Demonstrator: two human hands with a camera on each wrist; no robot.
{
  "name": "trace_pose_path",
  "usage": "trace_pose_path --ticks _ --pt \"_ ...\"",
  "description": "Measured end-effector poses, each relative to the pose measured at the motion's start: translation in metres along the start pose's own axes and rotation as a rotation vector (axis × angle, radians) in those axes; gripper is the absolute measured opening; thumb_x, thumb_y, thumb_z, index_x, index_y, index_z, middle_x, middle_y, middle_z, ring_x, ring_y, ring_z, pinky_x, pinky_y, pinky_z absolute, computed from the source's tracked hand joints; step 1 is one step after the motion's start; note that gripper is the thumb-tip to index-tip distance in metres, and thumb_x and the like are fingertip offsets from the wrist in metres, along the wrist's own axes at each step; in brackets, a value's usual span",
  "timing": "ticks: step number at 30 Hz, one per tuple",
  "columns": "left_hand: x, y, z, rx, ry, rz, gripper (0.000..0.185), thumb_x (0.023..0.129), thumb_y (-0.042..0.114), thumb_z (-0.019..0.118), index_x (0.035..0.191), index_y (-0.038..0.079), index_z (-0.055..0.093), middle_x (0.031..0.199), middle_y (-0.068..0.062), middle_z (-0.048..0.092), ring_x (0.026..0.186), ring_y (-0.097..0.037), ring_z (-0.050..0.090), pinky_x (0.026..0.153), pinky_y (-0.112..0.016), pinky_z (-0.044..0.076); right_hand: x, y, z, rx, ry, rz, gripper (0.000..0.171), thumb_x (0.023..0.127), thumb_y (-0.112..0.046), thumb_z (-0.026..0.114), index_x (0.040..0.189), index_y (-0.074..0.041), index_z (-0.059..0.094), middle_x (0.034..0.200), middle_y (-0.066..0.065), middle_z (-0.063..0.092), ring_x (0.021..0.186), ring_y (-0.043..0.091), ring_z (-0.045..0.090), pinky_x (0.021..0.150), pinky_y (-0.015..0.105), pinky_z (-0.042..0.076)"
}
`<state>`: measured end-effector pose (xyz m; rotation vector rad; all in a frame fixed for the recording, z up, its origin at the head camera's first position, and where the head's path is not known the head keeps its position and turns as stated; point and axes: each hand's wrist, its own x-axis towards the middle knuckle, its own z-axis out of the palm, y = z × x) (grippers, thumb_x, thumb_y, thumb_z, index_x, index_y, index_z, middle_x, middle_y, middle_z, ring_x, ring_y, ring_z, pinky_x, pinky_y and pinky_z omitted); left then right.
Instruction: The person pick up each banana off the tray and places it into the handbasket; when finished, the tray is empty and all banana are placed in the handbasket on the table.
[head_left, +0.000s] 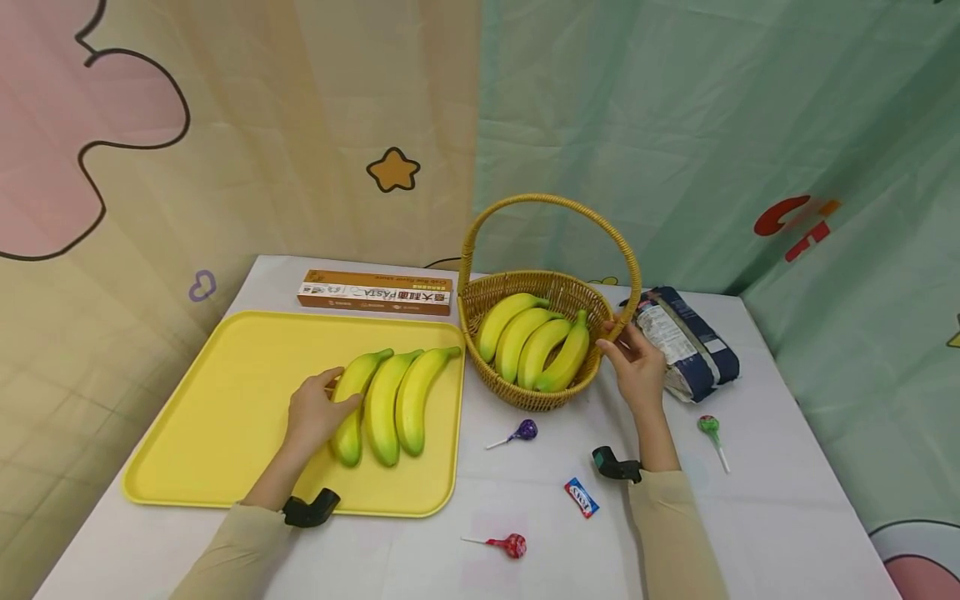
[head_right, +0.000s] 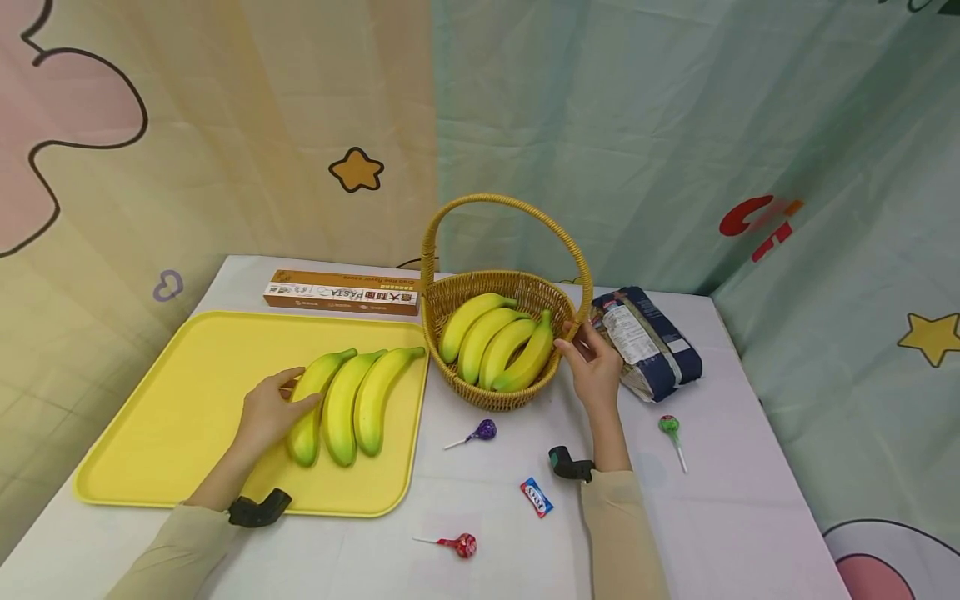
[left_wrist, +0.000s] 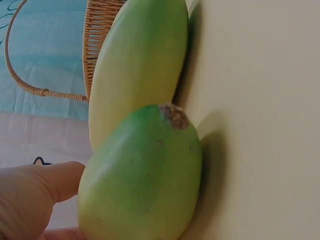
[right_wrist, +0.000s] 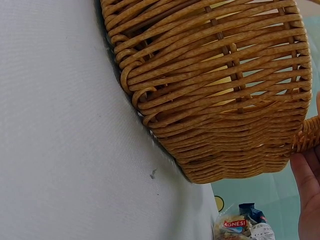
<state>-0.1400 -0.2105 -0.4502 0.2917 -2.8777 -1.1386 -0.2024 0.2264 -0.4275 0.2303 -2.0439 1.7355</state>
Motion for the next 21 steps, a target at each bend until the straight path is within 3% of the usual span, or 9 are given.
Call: trace_pose_path --ticks 6,10,14,17,21 --pt "0.003 0.006 -0.004 -0.058 0.095 -0.032 0.059 0.084 0.017 0.069 0.136 -0.008 0.052 0.119 -0.031 0.059 0.107 -0.043 0.057 0.088 -0.052 0.049 0.0 -0.001 0.0 -0.001 -0.003 0.007 0.045 0.086 0.008 0.066 0.13 0.014 0.054 0.117 0.038 0.06 0.106 0.021 0.068 0.083 0.014 0.052" --pt "0.01 0.022 -0.008 -0.126 0.182 -0.005 0.057 0.085 0.016 0.069 0.136 -0.004 0.054 0.12 -0.028 0.059 0.108 -0.041 0.056 0.09 -0.05 0.046 0.002 0.005 -0.001 0.001 0.002 0.018 0.045 0.086 0.008 0.066 0.13 0.014 0.055 0.118 0.038 0.06 0.107 0.025 0.067 0.083 0.014 0.052" --pt "0.02 0.061 -0.005 -0.213 0.223 0.085 0.054 0.083 0.016 0.071 0.134 0.001 0.058 0.12 -0.023 0.058 0.106 -0.037 0.057 0.083 -0.042 0.048 0.004 0.017 -0.004 0.003 0.019 0.022 0.045 0.086 0.006 0.067 0.129 0.012 0.057 0.118 0.036 0.062 0.109 0.028 0.067 0.083 0.013 0.052" --pt "0.027 0.099 0.005 -0.265 0.229 0.193 0.052 0.079 0.016 0.072 0.13 0.005 0.063 0.114 -0.019 0.059 0.1 -0.032 0.057 0.072 -0.034 0.048 0.005 0.023 -0.004 0.004 0.029 0.022 0.045 0.086 0.004 0.068 0.129 0.01 0.058 0.118 0.034 0.063 0.106 0.019 0.068 0.083 0.013 0.052" --pt "0.04 0.143 0.03 -0.281 0.222 0.355 0.05 0.075 0.018 0.073 0.123 0.006 0.068 0.103 -0.017 0.063 0.091 -0.03 0.057 0.073 -0.035 0.045 0.005 0.025 -0.002 0.009 0.032 0.019 0.045 0.087 0.003 0.068 0.129 0.009 0.058 0.116 0.031 0.064 0.101 0.004 0.067 0.082 0.014 0.053"
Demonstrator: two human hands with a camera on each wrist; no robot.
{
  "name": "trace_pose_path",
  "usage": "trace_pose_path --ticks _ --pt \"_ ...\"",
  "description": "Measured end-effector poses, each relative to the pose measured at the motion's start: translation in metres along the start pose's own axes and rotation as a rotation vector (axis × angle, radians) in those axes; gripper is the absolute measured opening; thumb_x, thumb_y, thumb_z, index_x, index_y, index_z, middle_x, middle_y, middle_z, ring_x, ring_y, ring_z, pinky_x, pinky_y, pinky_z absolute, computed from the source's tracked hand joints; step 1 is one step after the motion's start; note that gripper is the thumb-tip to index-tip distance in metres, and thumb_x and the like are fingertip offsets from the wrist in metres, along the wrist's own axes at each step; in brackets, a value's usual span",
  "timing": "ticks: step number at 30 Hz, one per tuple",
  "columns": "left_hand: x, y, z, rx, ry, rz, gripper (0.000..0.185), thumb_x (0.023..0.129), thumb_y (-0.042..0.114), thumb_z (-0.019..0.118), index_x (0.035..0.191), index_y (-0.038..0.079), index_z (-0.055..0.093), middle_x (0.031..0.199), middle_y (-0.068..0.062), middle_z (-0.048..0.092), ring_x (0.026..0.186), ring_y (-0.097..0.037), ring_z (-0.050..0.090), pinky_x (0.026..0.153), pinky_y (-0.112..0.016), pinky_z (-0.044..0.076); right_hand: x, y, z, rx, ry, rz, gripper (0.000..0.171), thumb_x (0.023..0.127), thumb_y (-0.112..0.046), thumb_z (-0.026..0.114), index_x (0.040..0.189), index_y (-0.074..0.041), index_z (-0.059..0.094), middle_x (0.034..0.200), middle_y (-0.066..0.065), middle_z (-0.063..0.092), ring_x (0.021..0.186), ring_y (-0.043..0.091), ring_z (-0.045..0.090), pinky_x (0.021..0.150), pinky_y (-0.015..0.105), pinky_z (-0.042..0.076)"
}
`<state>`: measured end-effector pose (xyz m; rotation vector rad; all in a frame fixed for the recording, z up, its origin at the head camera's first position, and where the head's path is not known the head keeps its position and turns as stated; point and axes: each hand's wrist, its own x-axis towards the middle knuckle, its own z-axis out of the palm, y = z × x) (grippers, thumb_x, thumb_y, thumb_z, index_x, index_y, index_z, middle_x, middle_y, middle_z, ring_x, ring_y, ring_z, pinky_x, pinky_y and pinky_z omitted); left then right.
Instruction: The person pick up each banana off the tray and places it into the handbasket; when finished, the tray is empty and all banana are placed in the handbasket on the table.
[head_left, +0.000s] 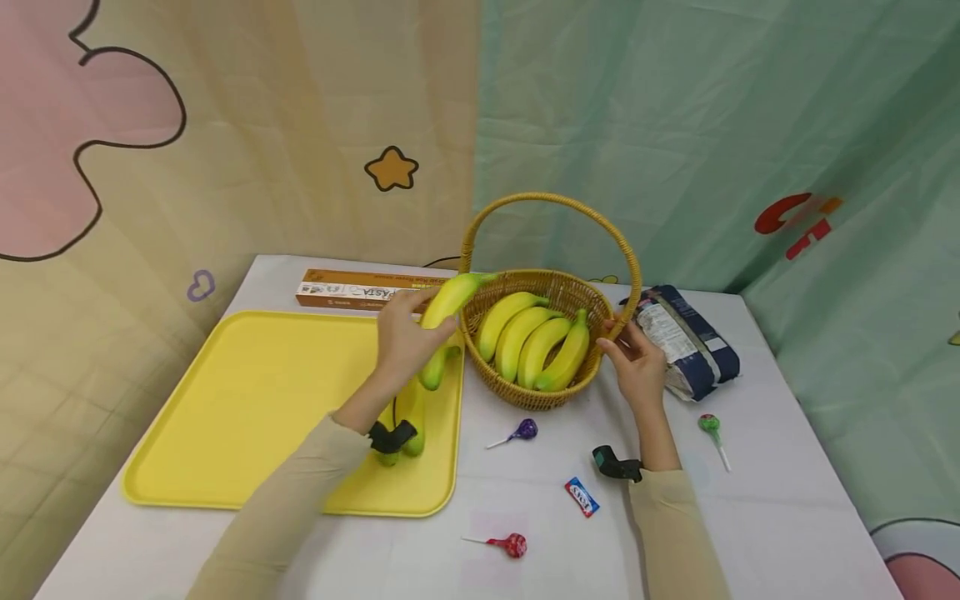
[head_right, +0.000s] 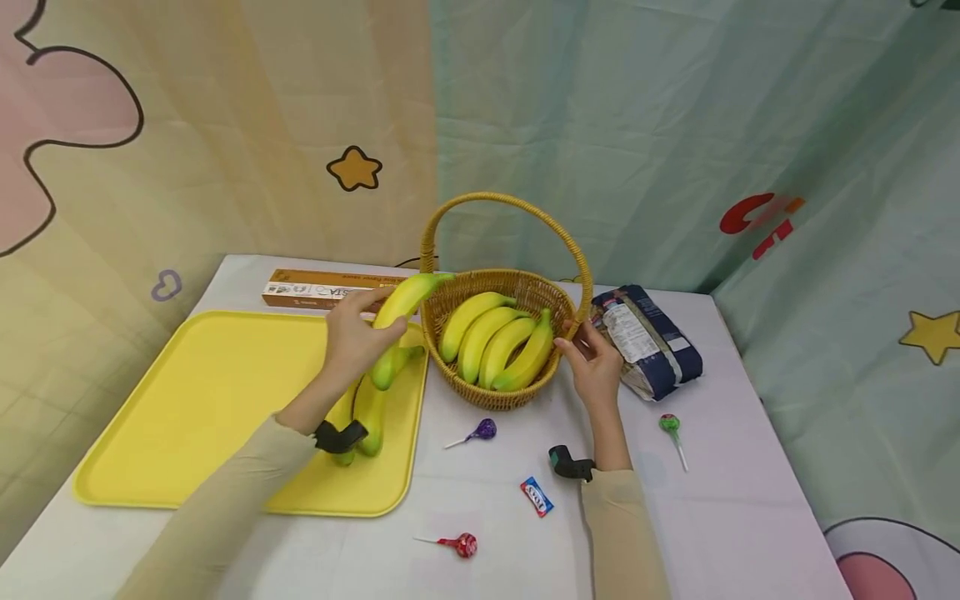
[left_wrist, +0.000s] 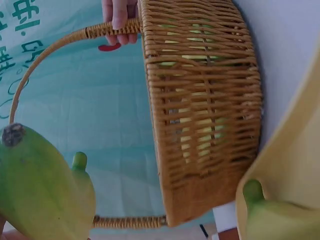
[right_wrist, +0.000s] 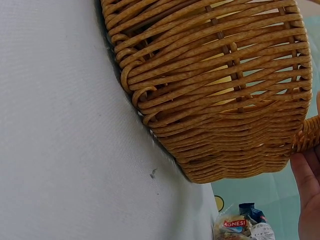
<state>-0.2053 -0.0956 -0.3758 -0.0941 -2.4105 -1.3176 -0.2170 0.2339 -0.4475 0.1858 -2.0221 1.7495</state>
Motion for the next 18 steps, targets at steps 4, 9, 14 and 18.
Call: trace_pose_path --ticks 4,9,14,18 --pt "0.018 0.013 0.04 0.002 -0.029 0.093 0.047 0.074 0.018 0.071 0.12 0.004 0.07 0.103 -0.017 0.067 0.09 -0.032 0.059 0.082 -0.045 0.044 -0.001 0.001 0.001 0.003 -0.003 -0.008 0.045 0.086 0.003 0.068 0.13 0.009 0.058 0.115 0.03 0.065 0.101 0.003 0.066 0.082 0.014 0.053" --pt "0.034 0.009 0.075 0.014 -0.06 0.069 0.045 0.078 0.018 0.07 0.121 0.004 0.069 0.113 -0.015 0.069 0.102 -0.032 0.06 0.092 -0.048 0.044 -0.001 0.0 0.003 -0.008 -0.012 0.01 0.046 0.087 0.002 0.068 0.131 0.009 0.057 0.118 0.034 0.062 0.101 0.0 0.065 0.084 0.013 0.052" --pt "0.042 0.0 0.095 0.058 -0.083 0.055 0.046 0.079 0.019 0.07 0.122 0.004 0.068 0.116 -0.014 0.07 0.105 -0.033 0.062 0.091 -0.047 0.045 -0.001 -0.004 0.002 -0.016 -0.016 0.029 0.046 0.087 0.004 0.067 0.132 0.009 0.056 0.12 0.034 0.062 0.103 0.002 0.065 0.084 0.013 0.051" --pt "0.047 -0.006 0.106 0.131 -0.133 0.044 0.044 0.083 0.018 0.072 0.124 0.003 0.067 0.122 -0.014 0.068 0.112 -0.032 0.062 0.096 -0.045 0.046 -0.003 -0.016 0.001 -0.027 -0.025 0.01 0.046 0.087 0.007 0.066 0.131 0.012 0.055 0.119 0.035 0.062 0.108 0.018 0.066 0.084 0.013 0.052"
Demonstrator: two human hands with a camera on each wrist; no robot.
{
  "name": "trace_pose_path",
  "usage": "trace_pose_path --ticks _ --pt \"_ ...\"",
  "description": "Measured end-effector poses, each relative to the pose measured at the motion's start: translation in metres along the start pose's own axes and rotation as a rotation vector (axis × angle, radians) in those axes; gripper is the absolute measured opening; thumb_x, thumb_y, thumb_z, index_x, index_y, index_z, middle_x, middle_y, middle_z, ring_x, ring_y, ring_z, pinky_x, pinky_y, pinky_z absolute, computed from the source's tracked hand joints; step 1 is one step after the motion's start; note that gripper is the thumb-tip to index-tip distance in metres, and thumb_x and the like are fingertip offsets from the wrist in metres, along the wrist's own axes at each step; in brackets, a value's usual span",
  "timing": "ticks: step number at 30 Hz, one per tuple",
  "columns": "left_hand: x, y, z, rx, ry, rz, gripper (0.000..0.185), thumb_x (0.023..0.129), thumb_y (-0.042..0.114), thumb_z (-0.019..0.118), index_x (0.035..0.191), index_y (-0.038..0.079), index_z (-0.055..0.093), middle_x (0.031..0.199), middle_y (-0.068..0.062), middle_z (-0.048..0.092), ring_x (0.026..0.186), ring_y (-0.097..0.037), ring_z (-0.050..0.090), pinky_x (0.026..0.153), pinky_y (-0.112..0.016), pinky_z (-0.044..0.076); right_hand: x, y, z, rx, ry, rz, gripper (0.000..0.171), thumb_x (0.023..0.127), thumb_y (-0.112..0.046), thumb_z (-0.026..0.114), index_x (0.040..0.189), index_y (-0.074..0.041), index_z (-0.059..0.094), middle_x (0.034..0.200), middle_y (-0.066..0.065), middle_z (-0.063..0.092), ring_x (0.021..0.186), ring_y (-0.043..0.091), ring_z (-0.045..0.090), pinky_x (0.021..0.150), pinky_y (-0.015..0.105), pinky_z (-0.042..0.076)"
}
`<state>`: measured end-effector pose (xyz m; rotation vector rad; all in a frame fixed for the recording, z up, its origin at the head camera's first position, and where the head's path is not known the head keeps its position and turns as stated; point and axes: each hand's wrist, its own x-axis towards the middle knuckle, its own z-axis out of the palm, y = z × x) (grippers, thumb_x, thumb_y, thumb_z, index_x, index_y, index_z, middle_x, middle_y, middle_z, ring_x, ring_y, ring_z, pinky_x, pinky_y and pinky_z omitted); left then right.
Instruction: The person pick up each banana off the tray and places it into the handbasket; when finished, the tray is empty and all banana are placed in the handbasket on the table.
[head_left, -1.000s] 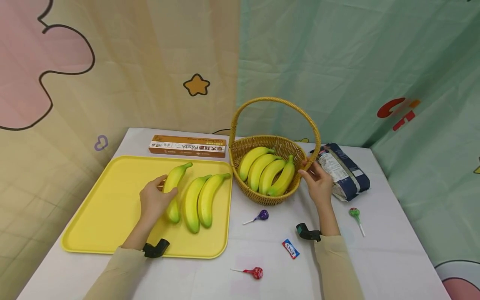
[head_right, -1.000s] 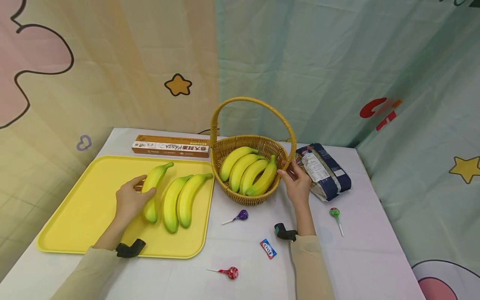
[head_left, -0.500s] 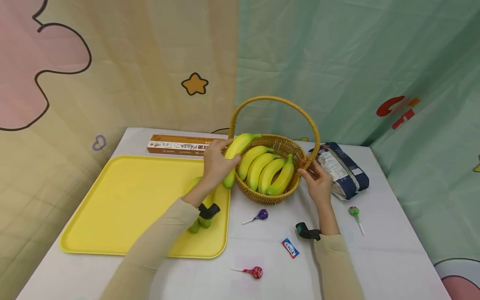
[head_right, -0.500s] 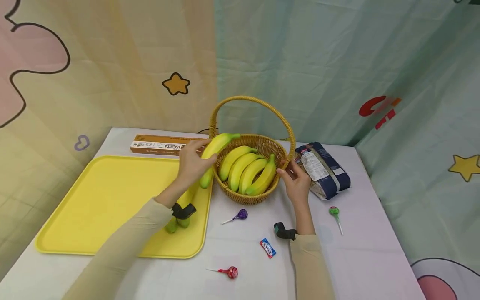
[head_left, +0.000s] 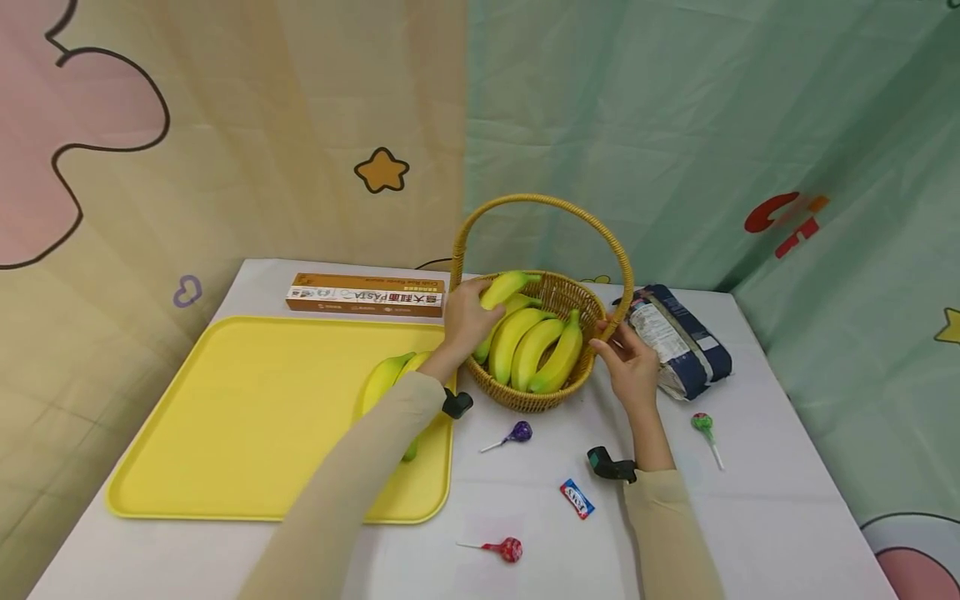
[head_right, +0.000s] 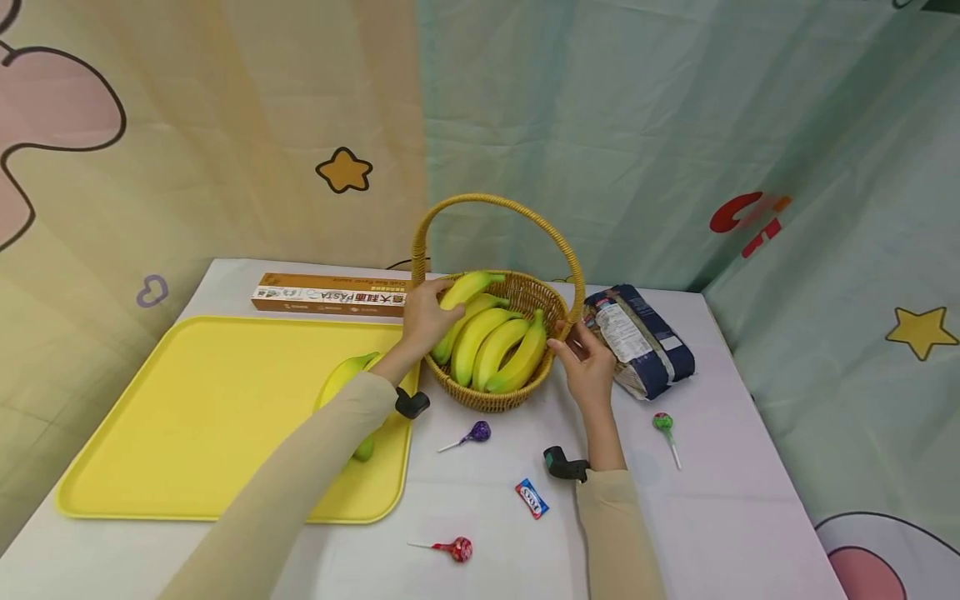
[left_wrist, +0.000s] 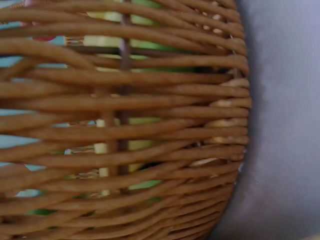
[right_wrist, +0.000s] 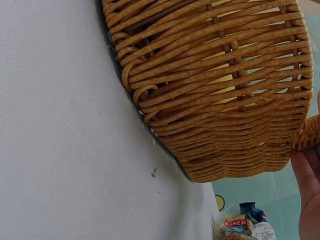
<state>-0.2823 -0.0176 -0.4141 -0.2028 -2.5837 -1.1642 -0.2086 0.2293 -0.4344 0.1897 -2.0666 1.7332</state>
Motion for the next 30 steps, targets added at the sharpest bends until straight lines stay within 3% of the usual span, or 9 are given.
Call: trace_pose_path --ticks 6,10,15,18,23,30 --pt "0.002 -0.003 0.006 0.098 -0.077 -0.025 0.044 0.087 0.017 0.073 0.126 0.001 0.064 0.124 -0.017 0.066 0.116 -0.035 0.06 0.094 -0.046 0.052 -0.003 -0.013 0.002 -0.017 -0.011 -0.006 0.045 0.087 0.007 0.066 0.13 0.013 0.055 0.119 0.035 0.062 0.112 0.038 0.063 0.085 0.014 0.052" --pt "-0.001 -0.004 0.005 0.119 -0.075 -0.015 0.045 0.086 0.017 0.073 0.127 0.001 0.063 0.127 -0.02 0.062 0.12 -0.038 0.056 0.095 -0.049 0.051 -0.004 -0.013 0.002 -0.011 -0.011 -0.008 0.045 0.087 0.008 0.066 0.13 0.014 0.055 0.118 0.036 0.062 0.113 0.046 0.06 0.085 0.014 0.052" --pt "-0.014 -0.003 -0.005 0.077 -0.048 0.018 0.05 0.086 0.018 0.074 0.13 0.002 0.061 0.132 -0.021 0.057 0.124 -0.039 0.051 0.1 -0.051 0.046 -0.005 -0.012 0.003 -0.008 -0.01 -0.008 0.046 0.087 0.008 0.066 0.13 0.015 0.053 0.118 0.036 0.061 0.114 0.052 0.056 0.084 0.013 0.051" --pt "-0.028 0.0 -0.02 0.013 -0.036 0.02 0.053 0.085 0.017 0.074 0.133 0.003 0.058 0.134 -0.021 0.055 0.125 -0.04 0.049 0.103 -0.053 0.042 -0.005 -0.012 0.003 -0.004 -0.01 -0.009 0.045 0.087 0.008 0.066 0.129 0.016 0.054 0.118 0.037 0.061 0.113 0.054 0.055 0.084 0.013 0.051" --pt "-0.056 -0.001 -0.06 -0.083 -0.021 -0.027 0.062 0.085 0.018 0.072 0.141 0.005 0.05 0.14 -0.021 0.047 0.131 -0.04 0.042 0.106 -0.058 0.036 -0.004 -0.013 0.003 0.002 -0.008 -0.007 0.044 0.087 0.008 0.066 0.129 0.015 0.055 0.118 0.038 0.061 0.113 0.054 0.055 0.085 0.014 0.052" --pt "-0.093 -0.037 -0.119 -0.083 0.09 -0.139 0.073 0.087 0.018 0.071 0.15 0.006 0.037 0.148 -0.023 0.035 0.135 -0.042 0.035 0.107 -0.063 0.032 -0.003 -0.014 0.002 -0.019 -0.001 -0.014 0.043 0.086 0.008 0.066 0.128 0.014 0.057 0.117 0.035 0.063 0.113 0.048 0.059 0.085 0.014 0.052"
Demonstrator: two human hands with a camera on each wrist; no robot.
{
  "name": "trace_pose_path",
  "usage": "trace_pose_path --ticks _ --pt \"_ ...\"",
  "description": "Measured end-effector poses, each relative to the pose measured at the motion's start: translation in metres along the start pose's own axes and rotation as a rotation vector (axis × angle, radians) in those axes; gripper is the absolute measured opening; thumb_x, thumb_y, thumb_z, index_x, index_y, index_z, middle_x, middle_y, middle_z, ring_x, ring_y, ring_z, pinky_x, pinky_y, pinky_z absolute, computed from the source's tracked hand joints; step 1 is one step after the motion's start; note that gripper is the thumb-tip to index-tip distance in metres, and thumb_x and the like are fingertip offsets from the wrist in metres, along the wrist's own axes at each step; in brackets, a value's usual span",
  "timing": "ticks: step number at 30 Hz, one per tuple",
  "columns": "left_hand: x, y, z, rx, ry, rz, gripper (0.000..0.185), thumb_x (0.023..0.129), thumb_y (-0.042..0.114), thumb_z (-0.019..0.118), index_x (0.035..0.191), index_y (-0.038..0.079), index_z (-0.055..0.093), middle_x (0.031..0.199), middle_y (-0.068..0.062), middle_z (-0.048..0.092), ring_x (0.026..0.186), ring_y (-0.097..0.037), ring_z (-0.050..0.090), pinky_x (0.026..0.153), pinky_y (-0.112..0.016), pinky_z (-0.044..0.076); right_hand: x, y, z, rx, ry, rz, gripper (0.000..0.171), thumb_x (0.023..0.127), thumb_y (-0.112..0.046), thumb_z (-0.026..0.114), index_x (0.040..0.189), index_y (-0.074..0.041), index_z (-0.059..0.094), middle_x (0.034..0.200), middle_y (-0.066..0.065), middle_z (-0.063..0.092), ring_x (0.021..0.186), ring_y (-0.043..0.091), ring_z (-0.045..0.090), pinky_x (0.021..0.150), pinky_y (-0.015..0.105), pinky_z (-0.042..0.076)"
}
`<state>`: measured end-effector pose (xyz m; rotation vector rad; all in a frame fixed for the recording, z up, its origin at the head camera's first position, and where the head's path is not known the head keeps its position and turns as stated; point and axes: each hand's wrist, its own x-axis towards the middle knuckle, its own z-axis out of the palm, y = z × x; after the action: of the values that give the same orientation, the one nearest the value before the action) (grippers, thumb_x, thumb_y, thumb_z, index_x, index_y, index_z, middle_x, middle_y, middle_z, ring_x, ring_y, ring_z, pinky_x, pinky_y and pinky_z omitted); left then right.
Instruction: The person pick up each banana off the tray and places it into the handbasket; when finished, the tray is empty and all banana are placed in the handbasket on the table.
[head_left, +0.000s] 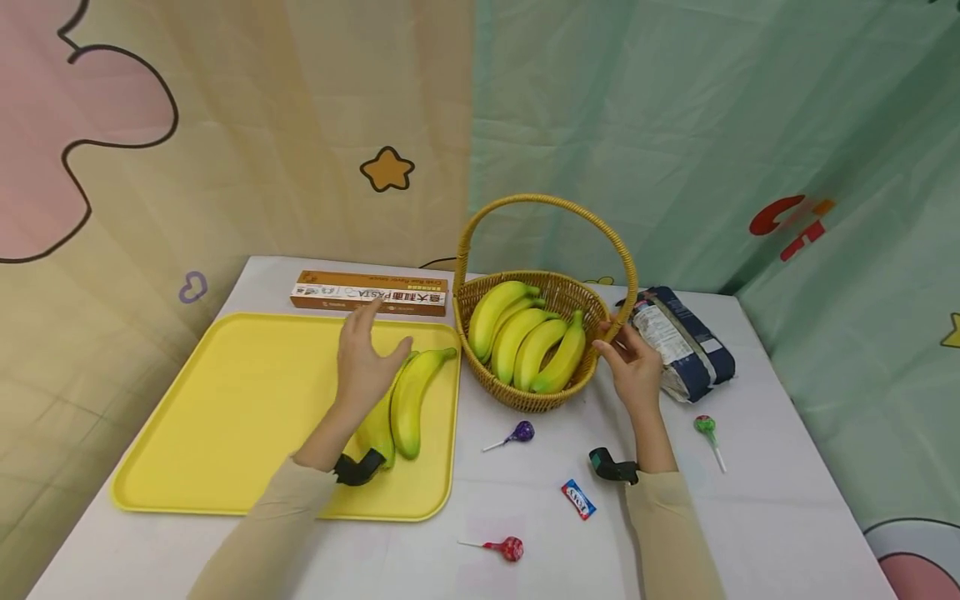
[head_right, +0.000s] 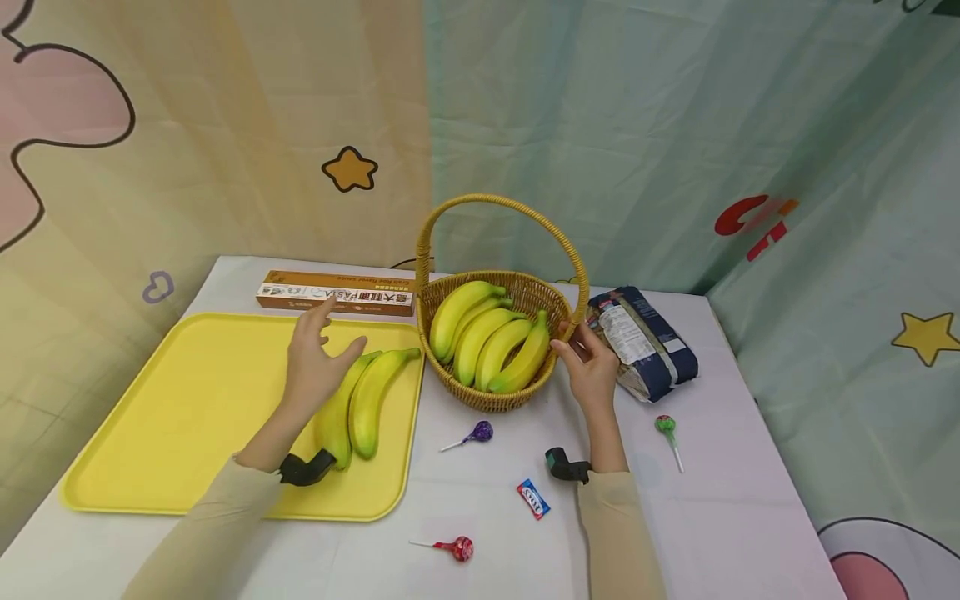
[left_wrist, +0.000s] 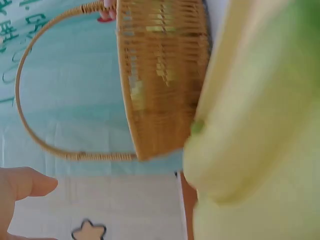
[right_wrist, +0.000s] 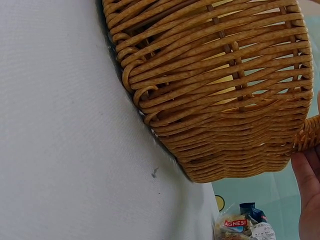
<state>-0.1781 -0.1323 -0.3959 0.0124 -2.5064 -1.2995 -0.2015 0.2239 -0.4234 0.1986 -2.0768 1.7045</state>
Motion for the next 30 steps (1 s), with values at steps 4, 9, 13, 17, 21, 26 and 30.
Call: trace_pose_path --ticks 4,9,13,17,21,26,30 --pt "-0.013 -0.019 -0.023 0.01 0.033 -0.073 0.072 0.089 0.016 0.069 0.151 0.004 0.033 0.148 -0.025 0.033 0.13 -0.043 0.037 0.101 -0.062 0.035 0.0 -0.001 0.0 -0.012 -0.005 -0.001 0.043 0.087 0.007 0.066 0.128 0.014 0.057 0.117 0.034 0.063 0.113 0.05 0.058 0.085 0.014 0.052" --pt "-0.028 -0.03 -0.034 0.023 0.0 -0.121 0.071 0.09 0.016 0.068 0.15 0.002 0.033 0.148 -0.026 0.033 0.128 -0.044 0.038 0.099 -0.061 0.035 0.0 -0.002 0.0 -0.013 -0.004 0.002 0.043 0.087 0.007 0.066 0.128 0.014 0.057 0.117 0.034 0.063 0.113 0.05 0.058 0.085 0.014 0.052" --pt "-0.038 -0.037 -0.032 0.04 -0.059 -0.16 0.071 0.09 0.017 0.068 0.15 0.002 0.032 0.149 -0.026 0.032 0.129 -0.043 0.038 0.099 -0.062 0.034 -0.001 -0.002 0.0 -0.014 -0.007 -0.006 0.043 0.086 0.008 0.066 0.128 0.014 0.056 0.117 0.036 0.062 0.113 0.052 0.056 0.085 0.014 0.052" --pt "-0.043 -0.049 -0.024 0.085 -0.137 -0.203 0.07 0.09 0.018 0.067 0.149 0.0 0.034 0.147 -0.028 0.033 0.127 -0.044 0.04 0.099 -0.06 0.037 -0.001 -0.001 0.0 -0.011 -0.007 -0.008 0.044 0.086 0.008 0.066 0.128 0.015 0.056 0.117 0.036 0.062 0.113 0.054 0.055 0.085 0.013 0.051" --pt "-0.046 -0.057 -0.017 0.145 -0.211 -0.217 0.066 0.088 0.019 0.068 0.143 -0.005 0.042 0.138 -0.031 0.042 0.117 -0.045 0.048 0.093 -0.056 0.042 -0.001 -0.001 0.0 -0.009 -0.004 0.003 0.044 0.087 0.007 0.066 0.128 0.015 0.055 0.118 0.037 0.061 0.113 0.053 0.056 0.085 0.013 0.051" --pt "-0.046 -0.062 -0.01 0.19 -0.225 -0.226 0.061 0.084 0.019 0.071 0.136 -0.007 0.051 0.119 -0.03 0.056 0.103 -0.041 0.056 0.083 -0.05 0.046 -0.001 0.0 0.0 -0.004 -0.006 0.004 0.044 0.087 0.007 0.066 0.129 0.015 0.055 0.118 0.037 0.061 0.113 0.053 0.056 0.085 0.013 0.051" --pt "-0.046 -0.063 -0.008 0.192 -0.213 -0.242 0.061 0.083 0.019 0.07 0.136 -0.006 0.051 0.114 -0.028 0.06 0.103 -0.039 0.057 0.084 -0.049 0.047 -0.001 0.0 0.0 0.0 -0.008 0.005 0.044 0.087 0.007 0.066 0.129 0.014 0.055 0.118 0.037 0.061 0.113 0.054 0.055 0.084 0.012 0.051"
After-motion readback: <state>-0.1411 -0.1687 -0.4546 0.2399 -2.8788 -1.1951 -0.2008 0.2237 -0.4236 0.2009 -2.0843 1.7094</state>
